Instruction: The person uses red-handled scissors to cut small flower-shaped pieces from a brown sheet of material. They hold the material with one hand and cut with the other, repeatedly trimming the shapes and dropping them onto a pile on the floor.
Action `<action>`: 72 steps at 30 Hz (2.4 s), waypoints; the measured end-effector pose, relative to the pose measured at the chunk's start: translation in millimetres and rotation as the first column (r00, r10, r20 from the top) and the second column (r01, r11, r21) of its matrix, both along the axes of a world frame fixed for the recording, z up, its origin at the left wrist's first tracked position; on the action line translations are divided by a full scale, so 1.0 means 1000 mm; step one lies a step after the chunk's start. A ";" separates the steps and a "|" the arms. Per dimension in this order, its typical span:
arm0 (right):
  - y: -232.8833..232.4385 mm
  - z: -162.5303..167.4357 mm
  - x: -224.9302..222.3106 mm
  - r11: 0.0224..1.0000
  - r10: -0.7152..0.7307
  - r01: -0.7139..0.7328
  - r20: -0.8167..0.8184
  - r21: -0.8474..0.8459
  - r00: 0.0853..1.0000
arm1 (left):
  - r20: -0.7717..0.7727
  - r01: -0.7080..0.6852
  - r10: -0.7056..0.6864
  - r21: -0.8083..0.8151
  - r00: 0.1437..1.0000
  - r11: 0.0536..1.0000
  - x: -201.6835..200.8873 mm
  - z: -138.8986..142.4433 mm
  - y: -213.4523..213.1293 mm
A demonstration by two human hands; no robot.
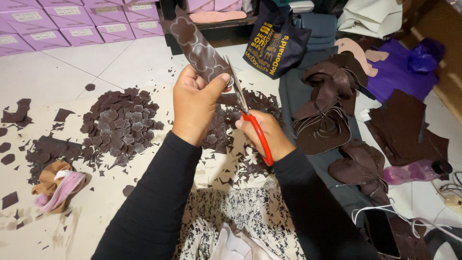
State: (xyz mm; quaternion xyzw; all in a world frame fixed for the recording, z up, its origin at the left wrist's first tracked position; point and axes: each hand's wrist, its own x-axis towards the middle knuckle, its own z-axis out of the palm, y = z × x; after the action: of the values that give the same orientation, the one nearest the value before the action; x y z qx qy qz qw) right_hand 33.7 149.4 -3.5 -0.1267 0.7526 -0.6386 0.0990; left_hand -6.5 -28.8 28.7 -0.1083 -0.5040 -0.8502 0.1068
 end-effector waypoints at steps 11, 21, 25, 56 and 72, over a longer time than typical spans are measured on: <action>-0.010 -0.001 -0.001 0.984 -0.017 0.033 0.088 -0.175 0.996 | 0.138 0.008 -0.018 0.076 0.990 0.997 0.005 0.002 0.003; -0.025 -0.010 0.001 0.985 -0.089 0.092 0.027 -0.143 0.996 | 0.184 -0.031 -0.015 0.247 0.983 0.969 0.008 -0.010 0.013; -0.024 -0.013 0.000 0.966 -0.078 0.112 0.150 -0.232 0.986 | 0.183 0.003 -0.057 0.285 0.981 0.959 0.004 -0.009 0.008; 0.019 -0.027 -0.014 0.994 0.085 -0.061 0.271 -0.095 0.959 | 0.224 -0.076 0.061 0.058 0.973 0.995 -0.026 -0.041 0.015; 0.023 -0.018 -0.016 1.000 -0.002 0.001 0.082 0.009 0.997 | 0.103 -0.131 0.136 -0.049 0.985 0.990 -0.013 -0.031 0.041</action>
State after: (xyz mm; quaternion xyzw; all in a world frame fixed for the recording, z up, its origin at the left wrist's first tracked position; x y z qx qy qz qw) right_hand 17.6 172.8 -21.3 -0.0992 0.7509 -0.6398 0.1300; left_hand -19.5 12.2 -2.8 -0.0314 -0.5330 -0.8348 0.1343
